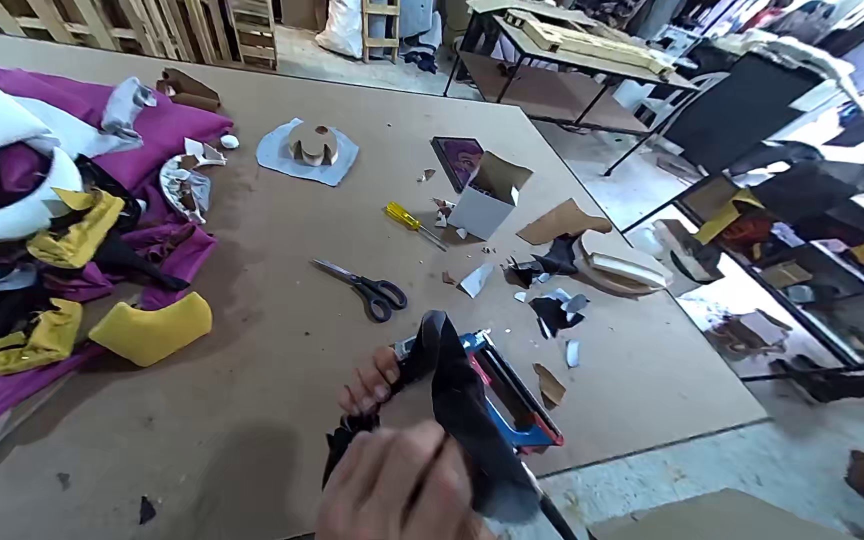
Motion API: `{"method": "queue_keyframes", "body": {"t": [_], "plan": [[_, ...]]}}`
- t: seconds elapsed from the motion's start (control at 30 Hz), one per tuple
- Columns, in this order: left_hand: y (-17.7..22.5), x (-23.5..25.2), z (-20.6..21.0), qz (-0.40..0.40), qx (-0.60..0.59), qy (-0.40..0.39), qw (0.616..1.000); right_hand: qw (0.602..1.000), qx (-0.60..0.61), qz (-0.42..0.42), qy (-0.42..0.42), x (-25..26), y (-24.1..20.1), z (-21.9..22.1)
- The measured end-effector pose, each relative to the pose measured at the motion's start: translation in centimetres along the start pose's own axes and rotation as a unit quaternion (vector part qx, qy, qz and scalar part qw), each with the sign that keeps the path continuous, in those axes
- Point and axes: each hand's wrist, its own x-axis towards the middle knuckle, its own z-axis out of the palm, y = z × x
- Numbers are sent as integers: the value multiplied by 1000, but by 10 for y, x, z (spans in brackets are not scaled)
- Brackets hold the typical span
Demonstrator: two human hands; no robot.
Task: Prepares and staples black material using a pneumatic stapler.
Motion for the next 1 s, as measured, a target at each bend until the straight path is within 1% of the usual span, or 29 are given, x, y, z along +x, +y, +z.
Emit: {"method": "queue_keyframes", "body": {"t": [0.03, 0.07, 0.1, 0.13, 0.17, 0.2, 0.27, 0.3, 0.37, 0.4, 0.43, 0.5, 0.6, 0.7, 0.8, 0.87, 0.93, 0.97, 1.0], "plan": [[-8, 6, -5, -38, -29, -1, 999, 991, 72, -44, 103, -1, 12, -8], [-18, 11, -9, -75, -78, -4, 994, 972, 102, -91, 191, 7, 20, -11], [-28, 13, -13, -109, -143, -3, 984, 955, 65, -115, 266, 14, 20, -6], [-36, 14, -15, -139, -205, 1, 969, 917, -5, -81, 390, 24, 11, 18], [-44, 12, -16, -162, -250, 2, 955, 876, -70, -25, 476, 30, 4, 35], [-51, 7, -16, -179, -280, -1, 943, 860, -129, 2, 494, 27, 5, 37], [-64, -9, -12, -221, -330, -19, 918, 886, -211, -30, 411, 2, 25, 1], [-69, -17, -9, -250, -352, -32, 901, 897, -236, -37, 372, -5, 28, -10], [-74, -29, 2, -307, -389, -41, 868, 924, -195, -39, 326, -6, 23, -13], [-74, -34, 8, -325, -403, -39, 855, 932, -163, -26, 324, -3, 22, -8], [-72, -37, 13, -329, -410, -41, 849, 936, -136, -13, 323, 0, 22, -5], [-71, -37, 21, -320, -397, -43, 859, 947, -79, -15, 311, 3, 27, -5], [-76, -40, 35, -341, -360, -20, 868, 945, -9, -41, 324, 8, 40, -21], [-85, -46, 51, -325, -284, -42, 901, 953, 66, -52, 291, 11, 56, -51], [-90, -53, 60, -277, -187, -84, 939, 968, 71, -6, 239, 8, 63, -79], [-96, -60, 60, -203, -201, -124, 950, 971, 126, 36, 202, 1, 68, -96], [-100, -65, 54, -118, -204, -195, 952, 966, 201, 86, 139, -7, 65, -105], [-98, -68, 50, -83, -169, -222, 957, 962, 212, 118, 125, -12, 58, -103], [-94, -70, 45, -51, -109, -232, 965, 962, 197, 149, 114, -19, 51, -99]]}}
